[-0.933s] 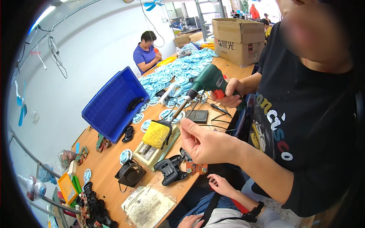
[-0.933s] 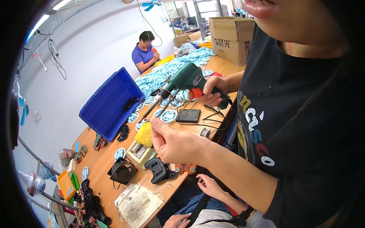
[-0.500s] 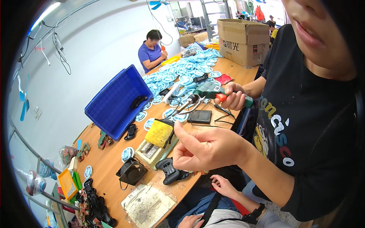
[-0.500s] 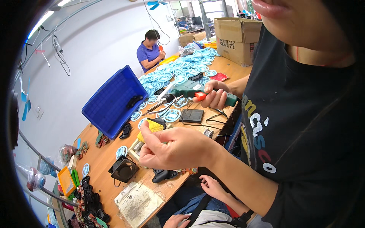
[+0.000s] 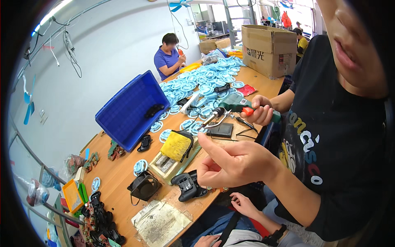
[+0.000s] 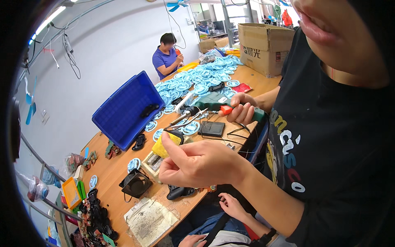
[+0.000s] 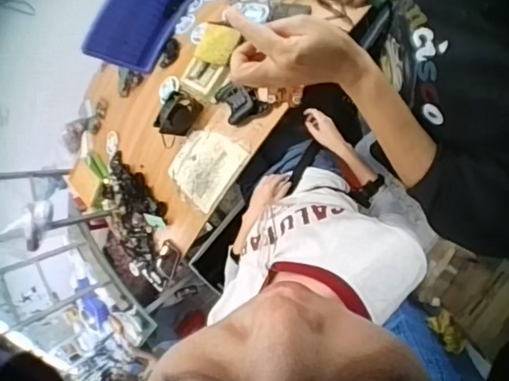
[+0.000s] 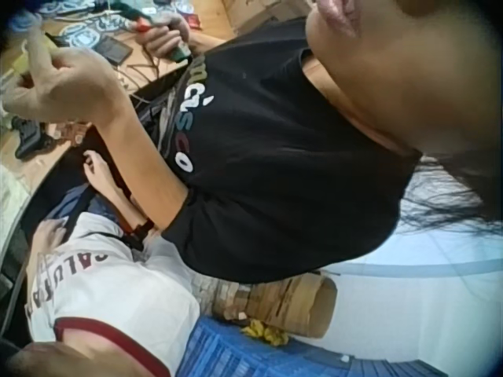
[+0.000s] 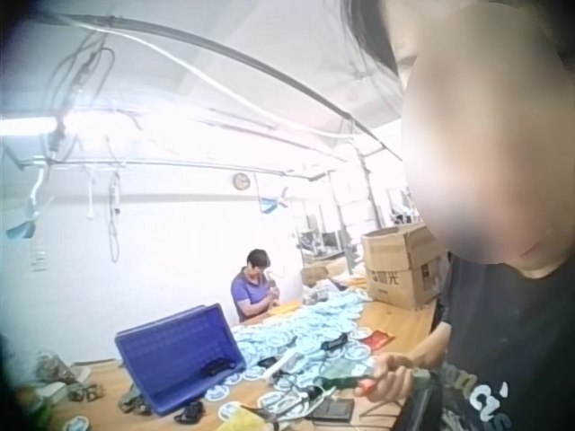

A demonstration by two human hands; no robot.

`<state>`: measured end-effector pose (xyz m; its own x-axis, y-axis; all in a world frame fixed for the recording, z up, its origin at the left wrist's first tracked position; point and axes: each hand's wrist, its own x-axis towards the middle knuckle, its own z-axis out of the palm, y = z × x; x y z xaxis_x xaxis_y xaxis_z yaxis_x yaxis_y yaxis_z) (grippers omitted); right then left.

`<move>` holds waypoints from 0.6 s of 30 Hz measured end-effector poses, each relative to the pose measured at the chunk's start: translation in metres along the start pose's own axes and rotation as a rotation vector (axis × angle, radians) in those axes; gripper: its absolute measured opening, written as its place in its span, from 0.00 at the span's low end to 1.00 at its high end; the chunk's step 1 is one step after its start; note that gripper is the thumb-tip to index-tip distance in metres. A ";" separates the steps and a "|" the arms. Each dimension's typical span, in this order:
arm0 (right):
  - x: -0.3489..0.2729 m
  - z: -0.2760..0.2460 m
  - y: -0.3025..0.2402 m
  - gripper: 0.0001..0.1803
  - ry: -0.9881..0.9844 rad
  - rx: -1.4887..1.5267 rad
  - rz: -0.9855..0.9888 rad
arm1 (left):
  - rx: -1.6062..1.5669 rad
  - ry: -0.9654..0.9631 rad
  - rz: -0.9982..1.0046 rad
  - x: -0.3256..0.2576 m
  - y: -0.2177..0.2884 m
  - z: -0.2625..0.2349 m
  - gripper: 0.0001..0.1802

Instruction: Soldering components onto electronic circuit boards of game controllers.

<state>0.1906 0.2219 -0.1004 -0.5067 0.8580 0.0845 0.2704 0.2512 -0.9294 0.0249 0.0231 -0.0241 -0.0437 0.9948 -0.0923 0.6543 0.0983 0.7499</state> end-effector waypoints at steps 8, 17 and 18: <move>0.057 -0.088 -0.174 0.07 0.020 -1.078 -1.192 | 0.041 0.054 -0.084 -0.007 -0.005 -0.002 0.15; 0.016 -0.053 0.205 0.15 0.466 -3.053 -2.790 | -0.030 0.019 0.114 0.007 0.016 0.008 0.14; 0.028 -0.030 0.180 0.15 0.572 -2.972 -2.829 | -0.021 0.049 0.062 0.002 0.011 0.002 0.14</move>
<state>0.2496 0.3049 -0.2540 -0.7263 -0.0667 -0.6842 -0.1450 -0.9580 0.2473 0.0333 0.0261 -0.0173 -0.0411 0.9991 -0.0135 0.6408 0.0368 0.7669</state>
